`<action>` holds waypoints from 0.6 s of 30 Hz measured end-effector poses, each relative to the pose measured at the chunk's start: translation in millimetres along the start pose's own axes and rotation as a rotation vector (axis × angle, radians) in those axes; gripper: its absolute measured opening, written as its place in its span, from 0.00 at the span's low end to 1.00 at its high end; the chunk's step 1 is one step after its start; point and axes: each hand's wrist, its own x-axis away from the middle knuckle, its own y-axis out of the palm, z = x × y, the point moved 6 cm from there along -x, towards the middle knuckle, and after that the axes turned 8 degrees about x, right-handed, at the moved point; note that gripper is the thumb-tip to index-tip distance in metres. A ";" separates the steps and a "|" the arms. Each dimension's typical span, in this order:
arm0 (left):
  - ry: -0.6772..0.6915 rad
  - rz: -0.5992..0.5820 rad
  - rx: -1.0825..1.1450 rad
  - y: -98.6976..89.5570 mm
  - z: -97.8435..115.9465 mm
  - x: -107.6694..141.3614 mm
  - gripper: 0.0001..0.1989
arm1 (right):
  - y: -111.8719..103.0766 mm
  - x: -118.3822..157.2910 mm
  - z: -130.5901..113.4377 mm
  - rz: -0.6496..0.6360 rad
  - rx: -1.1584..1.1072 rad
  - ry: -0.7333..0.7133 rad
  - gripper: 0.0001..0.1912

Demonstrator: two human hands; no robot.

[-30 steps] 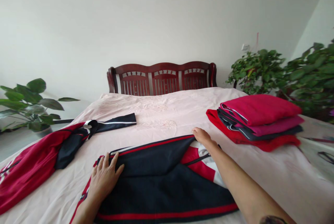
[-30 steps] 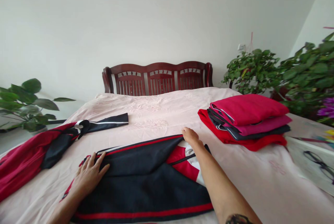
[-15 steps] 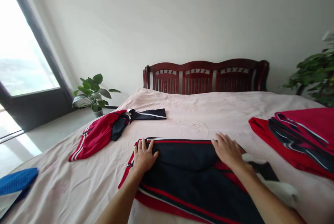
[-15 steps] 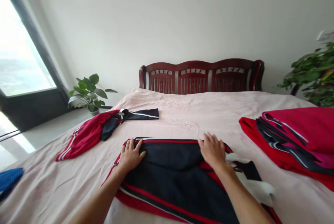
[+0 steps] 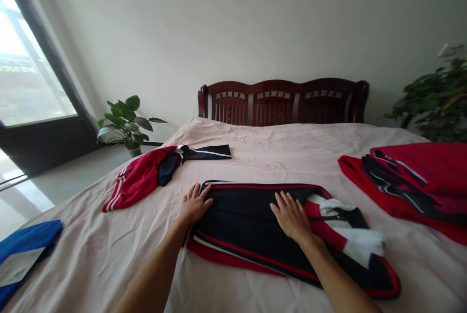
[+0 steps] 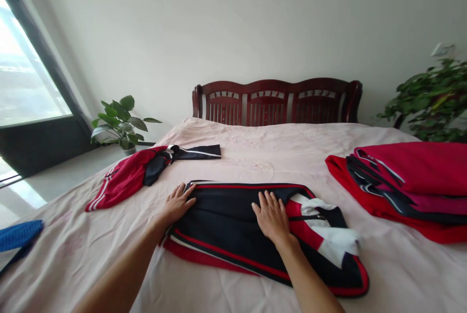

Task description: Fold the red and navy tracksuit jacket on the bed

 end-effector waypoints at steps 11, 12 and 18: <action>-0.050 0.207 0.230 -22.9 -52.8 25.7 0.29 | -11.8 5.3 -1.3 0.039 -0.051 0.010 0.28; -0.084 0.222 0.242 -25.8 -56.4 27.8 0.29 | -12.7 5.5 -1.0 0.043 -0.056 0.015 0.29; -0.208 0.169 0.241 -37.2 -59.2 26.0 0.29 | -17.4 6.8 0.2 0.171 -0.096 0.042 0.27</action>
